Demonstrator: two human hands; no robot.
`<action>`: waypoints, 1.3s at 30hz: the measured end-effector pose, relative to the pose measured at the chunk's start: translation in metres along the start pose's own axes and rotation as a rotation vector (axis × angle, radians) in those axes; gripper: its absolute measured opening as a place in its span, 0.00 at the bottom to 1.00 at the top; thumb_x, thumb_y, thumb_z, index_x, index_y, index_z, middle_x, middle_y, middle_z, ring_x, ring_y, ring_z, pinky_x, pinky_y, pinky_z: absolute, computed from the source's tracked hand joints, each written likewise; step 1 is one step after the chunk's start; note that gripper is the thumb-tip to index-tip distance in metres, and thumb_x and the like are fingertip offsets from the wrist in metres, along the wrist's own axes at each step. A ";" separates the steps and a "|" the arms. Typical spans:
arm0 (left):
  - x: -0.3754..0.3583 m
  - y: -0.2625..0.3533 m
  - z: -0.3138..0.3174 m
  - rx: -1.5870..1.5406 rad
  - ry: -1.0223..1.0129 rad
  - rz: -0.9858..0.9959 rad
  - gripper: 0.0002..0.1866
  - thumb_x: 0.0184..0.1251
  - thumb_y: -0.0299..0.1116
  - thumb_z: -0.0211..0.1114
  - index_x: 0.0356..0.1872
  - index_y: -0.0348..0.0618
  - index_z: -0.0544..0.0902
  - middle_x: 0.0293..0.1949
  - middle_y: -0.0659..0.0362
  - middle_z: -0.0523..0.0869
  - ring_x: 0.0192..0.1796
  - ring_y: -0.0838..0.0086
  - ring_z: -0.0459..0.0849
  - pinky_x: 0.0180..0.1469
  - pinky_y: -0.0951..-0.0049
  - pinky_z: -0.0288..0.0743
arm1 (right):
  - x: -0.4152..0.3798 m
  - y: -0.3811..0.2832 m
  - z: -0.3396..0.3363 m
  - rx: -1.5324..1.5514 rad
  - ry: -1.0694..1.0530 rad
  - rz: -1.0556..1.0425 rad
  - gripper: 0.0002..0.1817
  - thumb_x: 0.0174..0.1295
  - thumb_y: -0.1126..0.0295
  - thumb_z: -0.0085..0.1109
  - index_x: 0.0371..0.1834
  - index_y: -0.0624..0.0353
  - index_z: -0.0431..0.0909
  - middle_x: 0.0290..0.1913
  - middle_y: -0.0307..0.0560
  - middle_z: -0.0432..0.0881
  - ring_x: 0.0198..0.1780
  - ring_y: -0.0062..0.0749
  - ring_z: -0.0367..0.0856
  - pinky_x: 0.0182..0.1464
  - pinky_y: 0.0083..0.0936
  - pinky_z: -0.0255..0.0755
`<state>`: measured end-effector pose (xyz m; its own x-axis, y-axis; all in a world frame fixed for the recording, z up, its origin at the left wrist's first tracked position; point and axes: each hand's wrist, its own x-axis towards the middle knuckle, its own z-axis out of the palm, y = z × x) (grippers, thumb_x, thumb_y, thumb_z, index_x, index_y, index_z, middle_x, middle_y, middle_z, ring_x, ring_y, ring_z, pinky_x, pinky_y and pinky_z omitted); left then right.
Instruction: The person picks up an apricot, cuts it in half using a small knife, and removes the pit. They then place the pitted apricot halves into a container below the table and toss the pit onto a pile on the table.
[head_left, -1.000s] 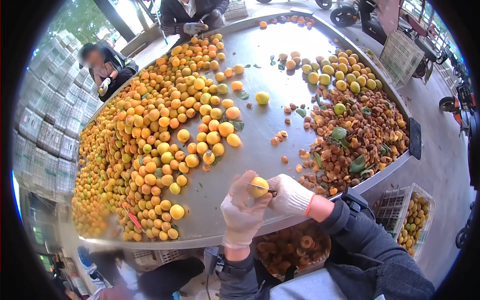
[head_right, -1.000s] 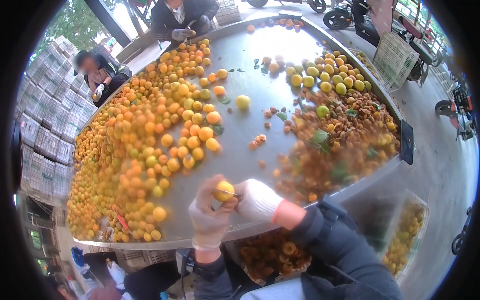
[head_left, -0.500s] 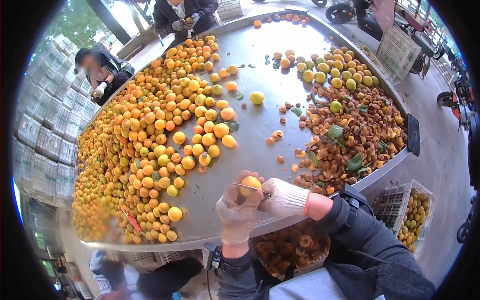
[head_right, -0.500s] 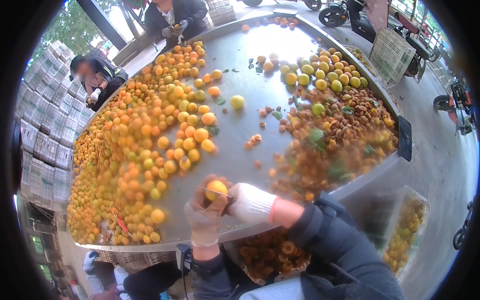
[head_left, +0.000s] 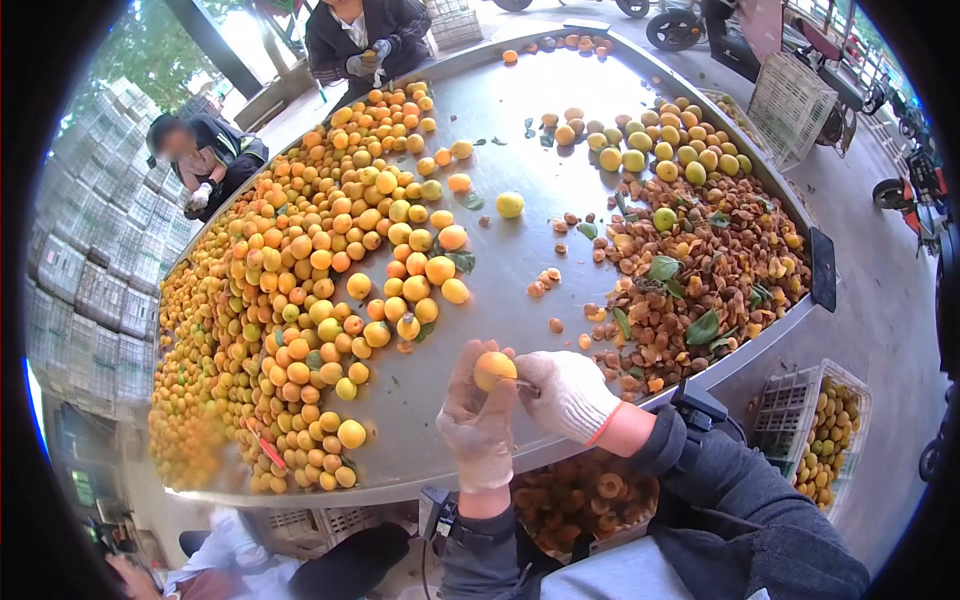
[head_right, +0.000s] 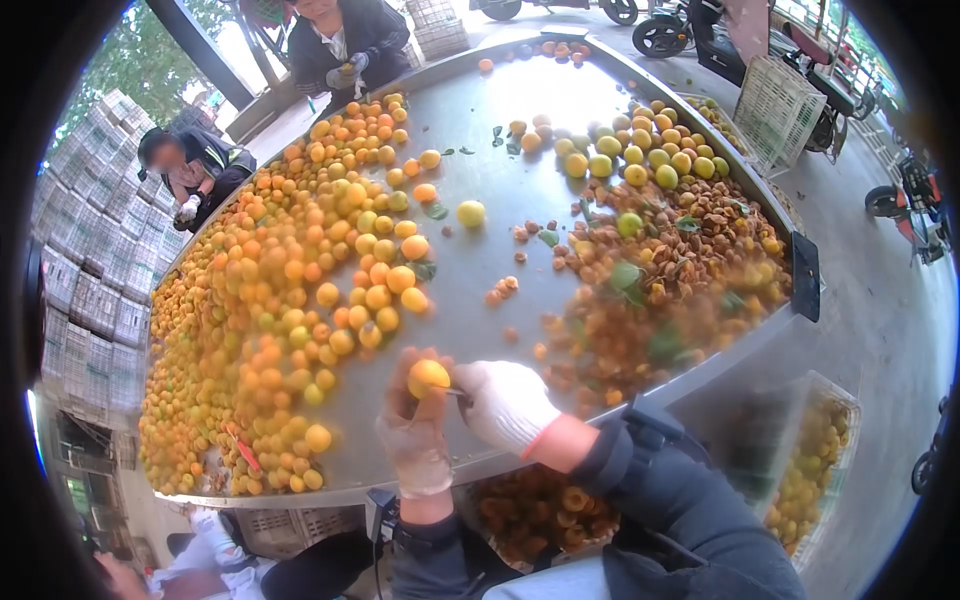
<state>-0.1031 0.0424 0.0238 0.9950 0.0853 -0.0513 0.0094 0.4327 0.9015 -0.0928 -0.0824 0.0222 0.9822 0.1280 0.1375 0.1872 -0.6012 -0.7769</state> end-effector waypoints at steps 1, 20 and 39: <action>-0.001 -0.001 0.000 -0.047 0.034 -0.018 0.32 0.58 0.15 0.69 0.65 0.31 0.69 0.59 0.49 0.78 0.58 0.63 0.80 0.60 0.68 0.76 | 0.000 0.000 0.001 0.017 -0.015 0.014 0.08 0.56 0.70 0.58 0.39 0.53 0.83 0.30 0.56 0.83 0.34 0.55 0.81 0.36 0.41 0.75; 0.004 0.005 -0.017 0.139 -0.096 0.073 0.26 0.60 0.24 0.71 0.61 0.36 0.75 0.56 0.53 0.81 0.56 0.73 0.79 0.61 0.73 0.72 | 0.007 -0.006 0.008 0.068 -0.091 0.048 0.13 0.54 0.72 0.58 0.43 0.51 0.84 0.33 0.54 0.84 0.37 0.54 0.82 0.38 0.39 0.76; 0.008 0.009 -0.023 0.714 -0.061 0.159 0.23 0.58 0.36 0.75 0.54 0.41 0.80 0.38 0.58 0.86 0.41 0.75 0.84 0.45 0.75 0.80 | 0.015 0.006 0.013 0.166 -0.447 0.071 0.06 0.57 0.75 0.57 0.31 0.62 0.84 0.27 0.51 0.85 0.31 0.35 0.84 0.37 0.31 0.77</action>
<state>-0.0975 0.0677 0.0215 0.9933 0.0393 0.1086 -0.0940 -0.2724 0.9576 -0.0775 -0.0735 0.0114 0.8822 0.4396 -0.1685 0.0791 -0.4912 -0.8674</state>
